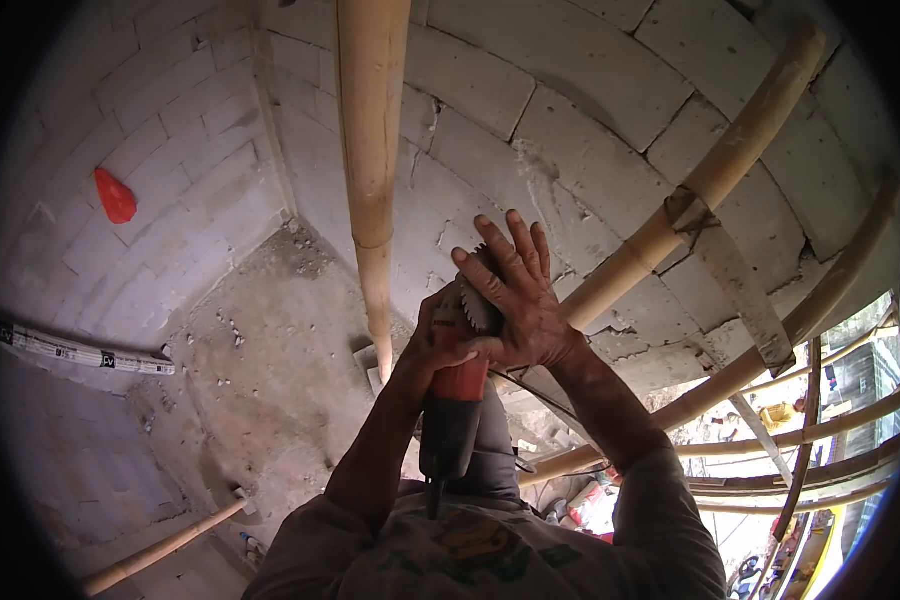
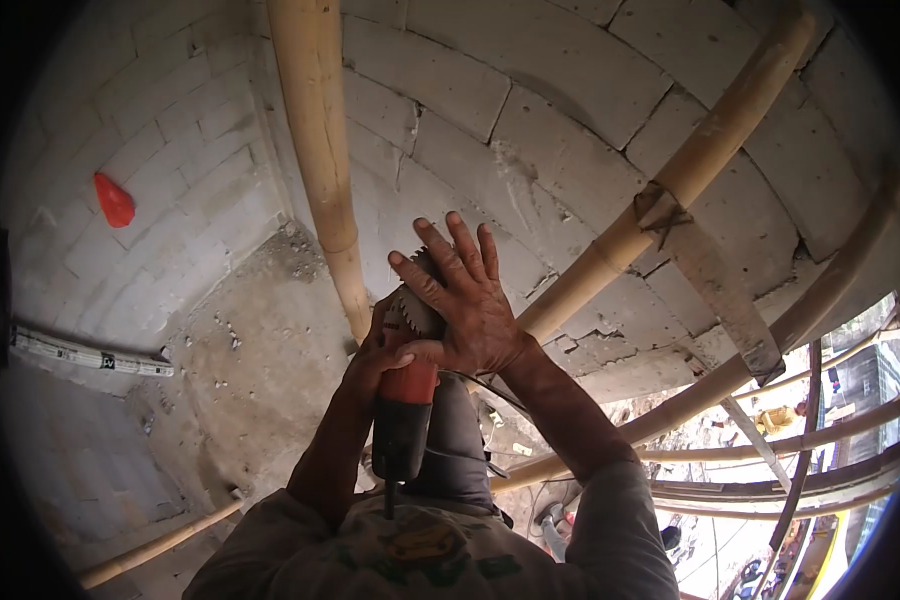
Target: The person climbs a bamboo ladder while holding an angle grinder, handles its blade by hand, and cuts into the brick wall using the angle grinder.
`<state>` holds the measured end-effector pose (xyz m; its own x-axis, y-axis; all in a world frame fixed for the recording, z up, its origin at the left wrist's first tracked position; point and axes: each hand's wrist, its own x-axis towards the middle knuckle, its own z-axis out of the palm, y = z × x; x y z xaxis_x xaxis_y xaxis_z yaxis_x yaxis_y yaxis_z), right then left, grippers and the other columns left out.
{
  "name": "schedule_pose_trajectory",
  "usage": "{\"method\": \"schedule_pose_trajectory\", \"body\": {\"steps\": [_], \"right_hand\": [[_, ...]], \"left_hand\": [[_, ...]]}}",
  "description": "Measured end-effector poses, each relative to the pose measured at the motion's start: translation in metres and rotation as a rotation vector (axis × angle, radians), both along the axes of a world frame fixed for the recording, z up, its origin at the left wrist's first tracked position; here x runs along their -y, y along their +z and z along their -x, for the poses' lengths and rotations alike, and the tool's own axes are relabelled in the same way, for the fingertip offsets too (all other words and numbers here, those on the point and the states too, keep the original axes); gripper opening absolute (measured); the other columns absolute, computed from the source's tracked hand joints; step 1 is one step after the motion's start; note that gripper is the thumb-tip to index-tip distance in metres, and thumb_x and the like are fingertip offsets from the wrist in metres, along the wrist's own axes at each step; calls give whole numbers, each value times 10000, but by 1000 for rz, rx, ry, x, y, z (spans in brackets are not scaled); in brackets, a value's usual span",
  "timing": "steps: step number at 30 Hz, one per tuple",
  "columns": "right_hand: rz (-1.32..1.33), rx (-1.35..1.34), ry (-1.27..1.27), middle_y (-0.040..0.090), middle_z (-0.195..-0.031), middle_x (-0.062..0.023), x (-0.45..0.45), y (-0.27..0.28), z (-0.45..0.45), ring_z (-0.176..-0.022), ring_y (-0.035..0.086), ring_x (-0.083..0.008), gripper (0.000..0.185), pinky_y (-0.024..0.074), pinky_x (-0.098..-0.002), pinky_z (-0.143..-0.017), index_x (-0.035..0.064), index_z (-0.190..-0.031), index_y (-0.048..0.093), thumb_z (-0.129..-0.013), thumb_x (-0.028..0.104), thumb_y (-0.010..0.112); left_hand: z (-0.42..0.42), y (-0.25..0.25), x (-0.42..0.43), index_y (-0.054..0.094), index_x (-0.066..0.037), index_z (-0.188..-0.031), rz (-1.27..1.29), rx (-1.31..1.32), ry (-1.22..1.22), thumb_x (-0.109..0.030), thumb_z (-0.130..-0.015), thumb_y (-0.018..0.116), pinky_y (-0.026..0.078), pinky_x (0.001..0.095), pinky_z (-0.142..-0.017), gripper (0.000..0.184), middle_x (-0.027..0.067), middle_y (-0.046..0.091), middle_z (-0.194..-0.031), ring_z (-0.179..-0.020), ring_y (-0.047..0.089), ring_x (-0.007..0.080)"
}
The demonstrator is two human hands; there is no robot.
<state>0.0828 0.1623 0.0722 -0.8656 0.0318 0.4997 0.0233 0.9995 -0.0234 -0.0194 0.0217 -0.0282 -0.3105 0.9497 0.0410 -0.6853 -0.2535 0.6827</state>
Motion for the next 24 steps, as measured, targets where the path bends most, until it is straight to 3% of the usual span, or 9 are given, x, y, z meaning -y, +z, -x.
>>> {"method": "schedule_pose_trajectory", "body": {"steps": [4,10,13,16,24], "right_hand": [[-17,152,191,306,-1578,-198,-8,15,-3,-1483,249,-381,990,104,-533,-1215,208,-1481,465,-702,797,632],[-84,126,296,421,-1479,-238,-19,19,-10,-1373,417,-420,888,301,-576,-1134,149,-1404,547,-719,692,702],[-37,33,245,481,-1390,-264,-19,16,-7,-1288,493,-440,774,378,-573,-1074,101,-1355,584,-758,575,720],[38,-93,212,531,-1304,-237,-16,4,-3,-1213,540,-423,705,412,-550,-1048,96,-1297,626,-694,441,744],[142,-147,208,540,-1295,-271,-11,-16,3,-1140,569,-449,631,449,-565,-984,39,-1253,636,-723,369,727]], "left_hand": [[-1,11,1,229,-110,-1518,8,102,-102,-167,-714,748,476,431,-1041,958,190,451,-1395,-1258,531,309],[1,-3,-3,222,-129,-1500,-31,188,-280,-167,-728,736,556,431,-911,928,197,488,-1317,-1075,631,326],[1,1,-6,218,-124,-1495,2,193,-289,-173,-732,733,591,433,-818,922,215,503,-1275,-995,657,329],[2,0,-8,209,-123,-1497,53,183,-248,-193,-730,735,609,433,-744,933,229,524,-1235,-926,674,332],[7,-13,0,195,-162,-1508,78,203,-260,-227,-724,747,614,434,-691,962,225,553,-1175,-868,685,338]]}}
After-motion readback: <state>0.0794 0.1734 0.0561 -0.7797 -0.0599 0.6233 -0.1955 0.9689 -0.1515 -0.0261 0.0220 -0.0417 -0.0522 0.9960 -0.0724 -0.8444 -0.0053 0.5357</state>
